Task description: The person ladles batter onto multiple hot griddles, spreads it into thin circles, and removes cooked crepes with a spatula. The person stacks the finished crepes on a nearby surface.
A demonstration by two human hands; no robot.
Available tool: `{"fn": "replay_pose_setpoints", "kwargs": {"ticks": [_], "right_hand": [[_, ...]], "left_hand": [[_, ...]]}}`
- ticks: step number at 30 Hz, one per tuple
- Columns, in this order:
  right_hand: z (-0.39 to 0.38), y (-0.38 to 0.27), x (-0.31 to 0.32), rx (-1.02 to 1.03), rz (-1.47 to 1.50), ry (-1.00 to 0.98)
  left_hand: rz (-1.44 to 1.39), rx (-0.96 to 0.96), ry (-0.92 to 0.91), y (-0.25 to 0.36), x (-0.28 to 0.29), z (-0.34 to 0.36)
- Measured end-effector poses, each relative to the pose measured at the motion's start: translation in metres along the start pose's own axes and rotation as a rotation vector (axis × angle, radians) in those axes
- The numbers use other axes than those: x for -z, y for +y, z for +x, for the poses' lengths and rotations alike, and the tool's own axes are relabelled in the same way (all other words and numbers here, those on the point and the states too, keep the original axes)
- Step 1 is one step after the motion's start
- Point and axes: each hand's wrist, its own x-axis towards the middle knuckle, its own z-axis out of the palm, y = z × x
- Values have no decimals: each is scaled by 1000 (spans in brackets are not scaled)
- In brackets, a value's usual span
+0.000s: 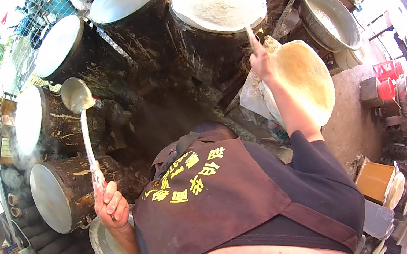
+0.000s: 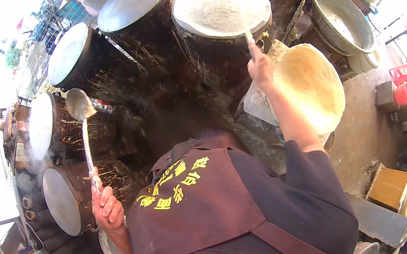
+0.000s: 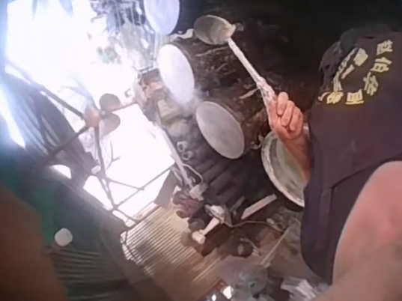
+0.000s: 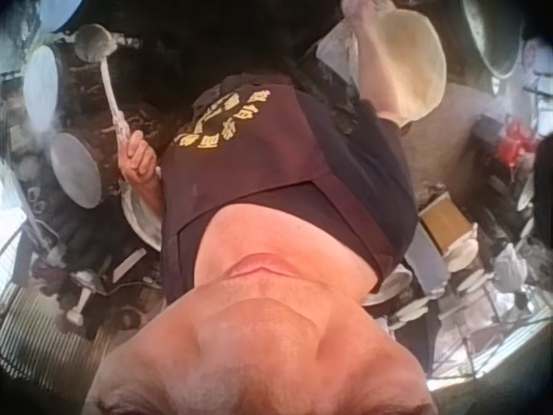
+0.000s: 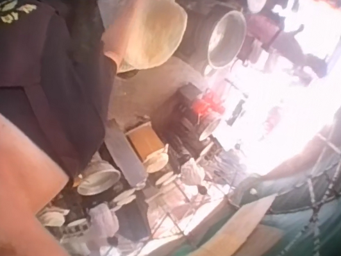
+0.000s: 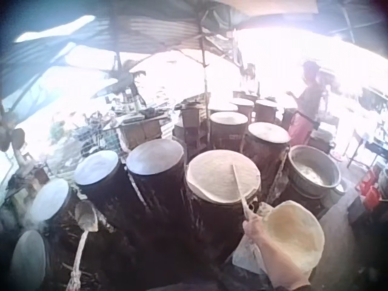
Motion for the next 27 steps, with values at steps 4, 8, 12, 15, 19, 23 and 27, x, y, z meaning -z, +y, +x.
{"fn": "replay_pose_setpoints", "kwargs": {"ticks": [4, 8, 12, 15, 19, 23, 27], "right_hand": [[36, -8, -24, -150, -344, -295], [49, -37, -43, -145, -432, -403], [64, -48, -67, -36, -522, -473], [68, -46, -76, 23, -554, -490], [54, -53, -69, 45, -579, -513], [24, -48, -60, 112, -552, -530], [-8, -37, -37, 179, -481, -480]], "left_hand": [[5, -94, 8, 14, 9, -32], [33, -181, 7, 24, 17, -55], [9, -274, 21, 29, 23, -76], [6, -331, 11, 31, 25, -92], [45, -449, 17, 34, 26, -115], [54, -565, 25, 41, 35, -140], [81, -679, 33, 44, 51, -167]]}}
